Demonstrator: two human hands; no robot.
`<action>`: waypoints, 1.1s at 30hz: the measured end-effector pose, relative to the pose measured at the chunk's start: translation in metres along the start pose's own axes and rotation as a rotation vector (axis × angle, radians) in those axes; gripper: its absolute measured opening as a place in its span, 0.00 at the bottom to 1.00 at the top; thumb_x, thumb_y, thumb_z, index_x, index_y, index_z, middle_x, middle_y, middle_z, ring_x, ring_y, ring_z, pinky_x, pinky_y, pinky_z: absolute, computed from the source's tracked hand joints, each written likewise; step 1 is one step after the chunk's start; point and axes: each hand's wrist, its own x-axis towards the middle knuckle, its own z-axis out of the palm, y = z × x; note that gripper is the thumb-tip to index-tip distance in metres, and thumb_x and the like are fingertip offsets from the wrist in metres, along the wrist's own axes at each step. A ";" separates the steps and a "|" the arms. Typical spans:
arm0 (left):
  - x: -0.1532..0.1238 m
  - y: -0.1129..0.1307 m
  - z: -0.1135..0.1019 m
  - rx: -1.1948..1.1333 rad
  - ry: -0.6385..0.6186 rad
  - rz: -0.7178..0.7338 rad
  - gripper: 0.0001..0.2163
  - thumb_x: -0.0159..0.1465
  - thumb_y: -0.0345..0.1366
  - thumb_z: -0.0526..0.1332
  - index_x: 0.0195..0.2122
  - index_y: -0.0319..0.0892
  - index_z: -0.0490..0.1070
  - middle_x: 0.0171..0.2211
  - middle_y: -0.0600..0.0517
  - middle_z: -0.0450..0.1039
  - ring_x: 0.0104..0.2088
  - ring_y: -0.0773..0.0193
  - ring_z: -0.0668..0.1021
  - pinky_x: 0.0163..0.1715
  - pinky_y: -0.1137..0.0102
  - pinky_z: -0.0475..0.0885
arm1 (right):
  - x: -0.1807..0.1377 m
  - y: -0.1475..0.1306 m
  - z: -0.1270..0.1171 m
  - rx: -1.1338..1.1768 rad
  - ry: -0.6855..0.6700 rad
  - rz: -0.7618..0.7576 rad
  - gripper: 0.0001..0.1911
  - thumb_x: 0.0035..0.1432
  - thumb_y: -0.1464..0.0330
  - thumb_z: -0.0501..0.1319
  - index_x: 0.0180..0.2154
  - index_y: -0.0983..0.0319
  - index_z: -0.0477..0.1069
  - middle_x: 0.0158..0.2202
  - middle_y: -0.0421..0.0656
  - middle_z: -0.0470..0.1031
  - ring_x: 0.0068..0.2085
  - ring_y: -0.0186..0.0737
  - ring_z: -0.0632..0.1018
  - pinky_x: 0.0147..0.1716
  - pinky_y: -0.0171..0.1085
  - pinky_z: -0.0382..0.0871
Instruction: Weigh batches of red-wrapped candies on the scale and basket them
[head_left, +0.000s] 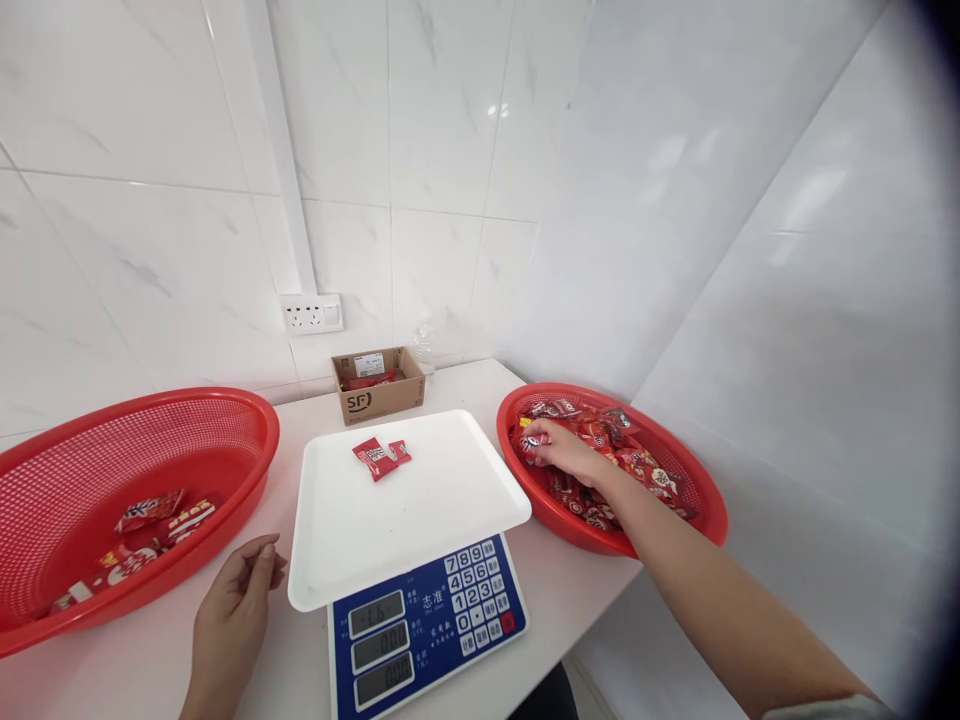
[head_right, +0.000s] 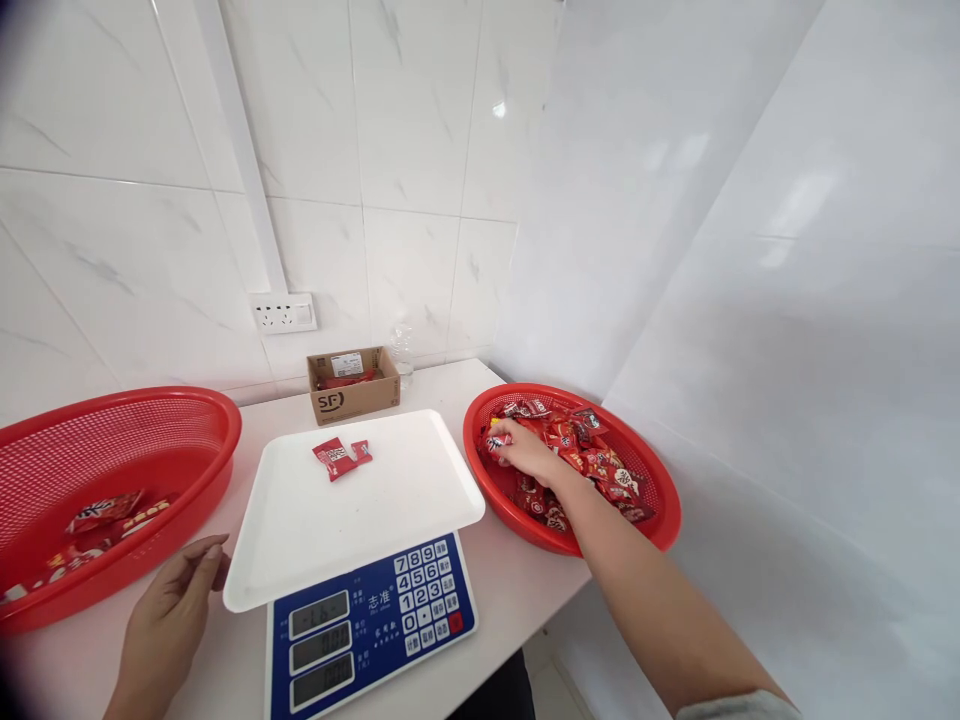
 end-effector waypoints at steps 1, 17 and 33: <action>0.000 0.001 0.000 -0.004 0.004 0.004 0.23 0.51 0.55 0.53 0.37 0.42 0.70 0.29 0.50 0.71 0.30 0.57 0.75 0.30 0.65 0.71 | -0.001 -0.002 -0.003 0.053 0.014 0.006 0.19 0.48 0.77 0.55 0.44 0.59 0.65 0.44 0.43 0.71 0.33 0.35 0.74 0.35 0.35 0.71; 0.001 -0.004 0.001 -0.017 0.002 0.043 0.20 0.53 0.53 0.54 0.37 0.43 0.70 0.28 0.51 0.71 0.29 0.59 0.74 0.30 0.66 0.70 | -0.010 -0.006 -0.016 0.196 -0.009 0.009 0.32 0.52 0.74 0.52 0.58 0.53 0.52 0.52 0.42 0.68 0.42 0.34 0.76 0.41 0.34 0.71; 0.002 -0.006 0.002 -0.033 -0.038 0.003 0.21 0.52 0.53 0.55 0.38 0.43 0.71 0.34 0.48 0.74 0.34 0.55 0.77 0.31 0.66 0.72 | -0.008 -0.007 -0.006 -0.626 -0.504 0.230 0.16 0.61 0.58 0.56 0.43 0.63 0.69 0.40 0.44 0.74 0.38 0.39 0.75 0.41 0.44 0.69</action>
